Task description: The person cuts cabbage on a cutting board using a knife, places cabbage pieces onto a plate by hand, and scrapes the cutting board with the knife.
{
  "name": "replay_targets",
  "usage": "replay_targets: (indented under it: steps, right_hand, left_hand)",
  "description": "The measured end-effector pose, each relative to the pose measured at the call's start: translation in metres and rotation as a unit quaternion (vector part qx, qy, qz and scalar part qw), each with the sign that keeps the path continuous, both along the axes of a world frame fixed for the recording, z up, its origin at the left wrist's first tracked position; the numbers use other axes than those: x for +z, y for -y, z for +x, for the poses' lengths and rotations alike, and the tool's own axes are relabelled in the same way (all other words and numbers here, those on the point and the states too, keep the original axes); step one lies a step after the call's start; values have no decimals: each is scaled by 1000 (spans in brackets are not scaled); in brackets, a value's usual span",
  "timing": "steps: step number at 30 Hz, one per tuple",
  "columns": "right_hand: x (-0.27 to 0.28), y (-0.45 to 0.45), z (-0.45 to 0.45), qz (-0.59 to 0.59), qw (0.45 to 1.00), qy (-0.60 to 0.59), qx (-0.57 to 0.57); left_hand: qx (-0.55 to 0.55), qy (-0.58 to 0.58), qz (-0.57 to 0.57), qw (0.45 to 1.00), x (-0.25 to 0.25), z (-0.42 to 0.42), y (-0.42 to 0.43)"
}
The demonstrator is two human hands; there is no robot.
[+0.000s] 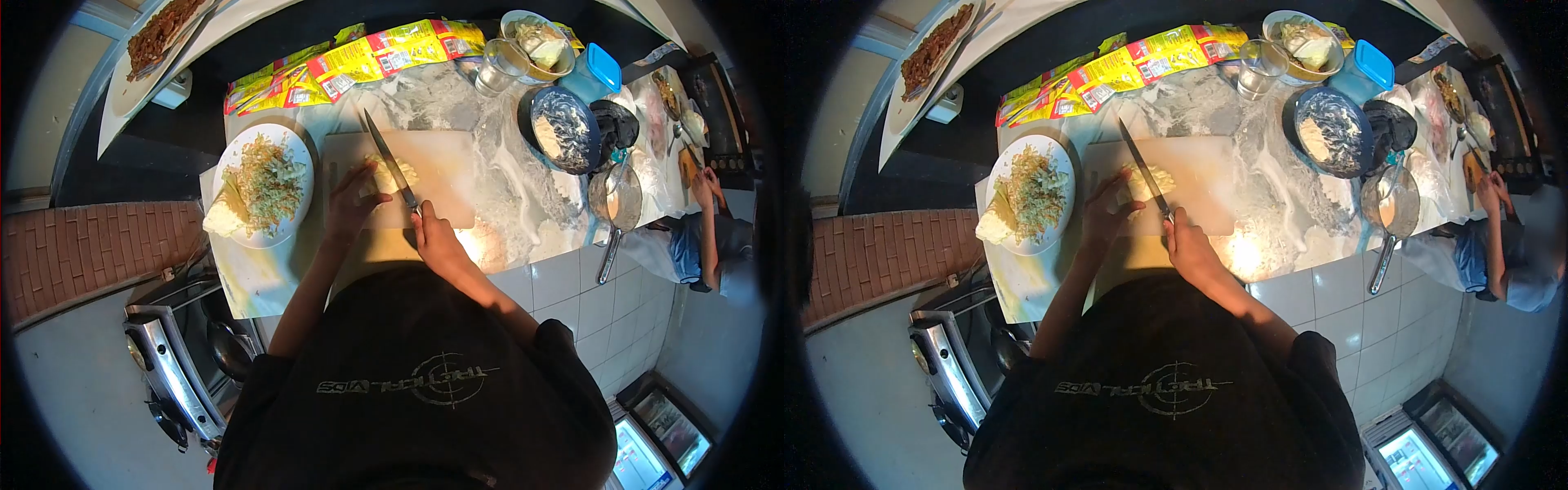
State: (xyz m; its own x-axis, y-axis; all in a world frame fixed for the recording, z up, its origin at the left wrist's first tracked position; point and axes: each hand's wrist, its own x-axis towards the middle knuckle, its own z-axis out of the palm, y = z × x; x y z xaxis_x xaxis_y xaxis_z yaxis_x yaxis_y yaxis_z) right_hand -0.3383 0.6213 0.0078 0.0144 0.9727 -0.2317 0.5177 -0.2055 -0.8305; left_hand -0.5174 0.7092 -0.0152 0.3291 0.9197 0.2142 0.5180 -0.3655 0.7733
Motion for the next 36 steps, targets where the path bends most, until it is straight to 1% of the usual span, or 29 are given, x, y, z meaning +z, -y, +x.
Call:
replay_targets:
  steps: [2,3,5,8,9,10,12,14,15,17,18,20,21,23,24,26,27,29,30,32,33,35,36]
  right_hand:
    - [0,-4,-3,-8,1000,9,6]
    - [-2,-5,-7,0,999,32,0]
    - [-8,-6,-10,6,998,54,-6]
    - [-11,-7,-12,-20,999,48,-2]
    - [-9,-7,-14,-34,997,73,0]
    - [-8,-8,-16,-48,994,98,2]
    - [-11,-9,-20,-44,993,108,-2]
    - [-12,-14,-21,-36,992,119,-2]
    - [-13,-15,-21,-41,992,122,0]
    - [-12,-15,-19,-48,991,126,2]
    - [-11,-16,-18,-55,989,139,10]
    - [-11,-16,-17,-61,986,152,15]
    - [-14,-14,-18,-41,987,156,10]
    - [-15,-11,-17,-20,987,160,2]
    - [-15,-9,-15,-20,986,166,6]
    - [-13,-5,-14,-21,985,172,12]
    - [-10,-4,-13,-22,982,185,16]
    - [-8,-4,-11,-20,979,201,19]
    - [-9,-3,-9,-22,980,199,22]
    - [-10,-3,-8,-24,980,197,22]
    - [-10,-3,-8,-21,977,213,22]
    - [-10,-3,-9,-23,973,227,19]
    - [-9,-3,-10,-35,971,235,22]
  left_hand:
    - [10,-11,-3,1000,2,1,0]
    - [10,-11,-3,1000,1,3,0]
    - [21,6,-12,1000,0,4,2]
    - [13,17,-7,1000,1,2,2]
    - [13,19,-9,1000,1,3,2]
    - [11,7,-8,1000,1,3,1]
    - [7,-5,-8,1000,-3,0,0]
    - [9,-43,37,998,-7,-1,-4]
    - [9,-42,36,998,-6,-2,-6]
    - [-5,7,-27,1000,-1,-4,-8]
    - [-6,8,-26,1000,2,-5,-9]
    - [-31,-42,-30,998,11,-5,-13]
    - [-33,-41,-27,998,19,-3,-16]
    - [-36,-96,144,984,37,3,-22]
    - [-37,-96,144,984,44,7,-29]
    - [-26,-52,195,979,51,19,-57]
    - [-26,-52,193,980,51,25,-71]
    - [-133,-63,110,983,49,39,-104]
    - [-133,-61,113,983,41,46,-119]
    - [-190,-106,107,970,18,56,-141]
    - [-194,-106,107,969,12,60,-146]
    - [-175,-134,219,951,6,66,-150]
    - [-178,-134,216,951,5,68,-150]
